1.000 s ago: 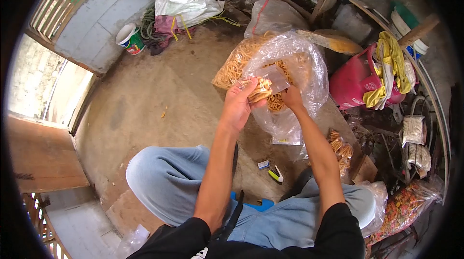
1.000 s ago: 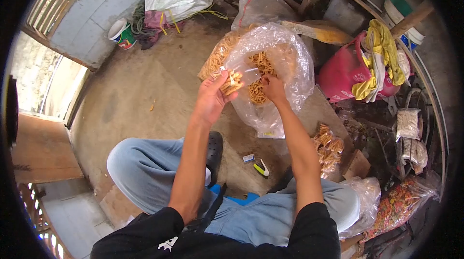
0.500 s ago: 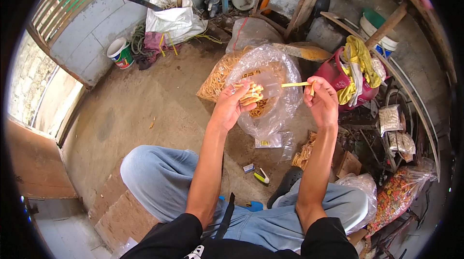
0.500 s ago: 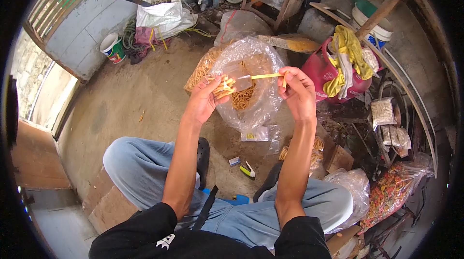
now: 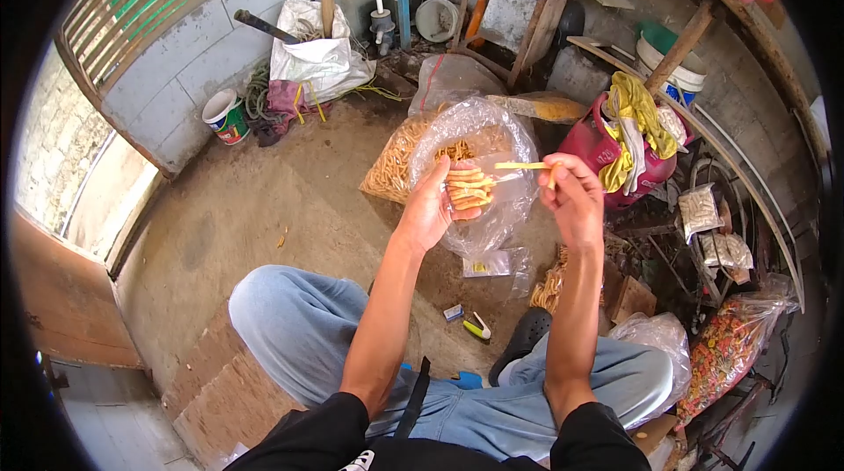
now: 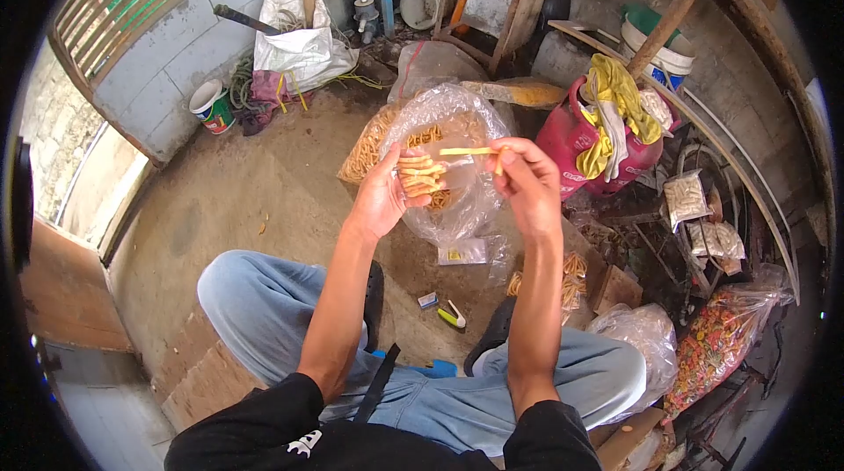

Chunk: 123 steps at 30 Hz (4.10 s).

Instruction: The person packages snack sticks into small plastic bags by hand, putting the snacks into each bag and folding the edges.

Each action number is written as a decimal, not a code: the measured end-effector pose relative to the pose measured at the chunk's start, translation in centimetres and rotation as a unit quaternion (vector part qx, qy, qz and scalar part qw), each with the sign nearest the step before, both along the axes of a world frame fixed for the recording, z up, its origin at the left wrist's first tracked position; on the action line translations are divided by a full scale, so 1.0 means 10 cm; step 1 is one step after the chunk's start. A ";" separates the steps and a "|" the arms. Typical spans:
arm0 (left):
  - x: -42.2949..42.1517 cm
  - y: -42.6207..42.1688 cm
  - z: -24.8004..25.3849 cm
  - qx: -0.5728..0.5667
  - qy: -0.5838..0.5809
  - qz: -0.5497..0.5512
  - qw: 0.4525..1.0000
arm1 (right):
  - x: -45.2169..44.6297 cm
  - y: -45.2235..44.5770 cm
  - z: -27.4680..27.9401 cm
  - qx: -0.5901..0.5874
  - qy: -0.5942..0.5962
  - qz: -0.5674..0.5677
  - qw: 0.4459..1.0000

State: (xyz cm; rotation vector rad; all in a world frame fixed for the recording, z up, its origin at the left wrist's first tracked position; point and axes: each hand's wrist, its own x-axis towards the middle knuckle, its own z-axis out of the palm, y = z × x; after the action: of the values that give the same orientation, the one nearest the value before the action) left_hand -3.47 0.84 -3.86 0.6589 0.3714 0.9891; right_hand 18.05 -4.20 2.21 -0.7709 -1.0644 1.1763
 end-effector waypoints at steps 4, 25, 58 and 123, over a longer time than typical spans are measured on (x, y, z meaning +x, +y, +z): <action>-0.03 -0.02 0.05 -0.007 -0.002 0.007 1.000 | 0.09 -0.09 0.11 0.043 0.026 -0.039 0.998; 0.09 -0.16 0.11 0.019 0.057 -0.003 0.998 | -0.24 -0.08 0.02 -0.058 -0.153 0.004 0.986; 0.17 -0.14 0.05 -0.020 0.061 0.035 0.997 | -0.09 0.01 -0.04 0.071 -0.179 -0.204 0.960; 0.10 -0.08 -0.09 -0.010 0.109 -0.004 0.994 | -0.35 0.15 -0.32 0.042 -0.291 0.039 0.955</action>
State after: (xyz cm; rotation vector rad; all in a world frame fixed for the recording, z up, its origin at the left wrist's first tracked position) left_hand -2.44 0.02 -4.72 0.7520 0.5705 0.9071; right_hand 14.53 -2.72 -0.99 -1.0483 -1.6315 0.9785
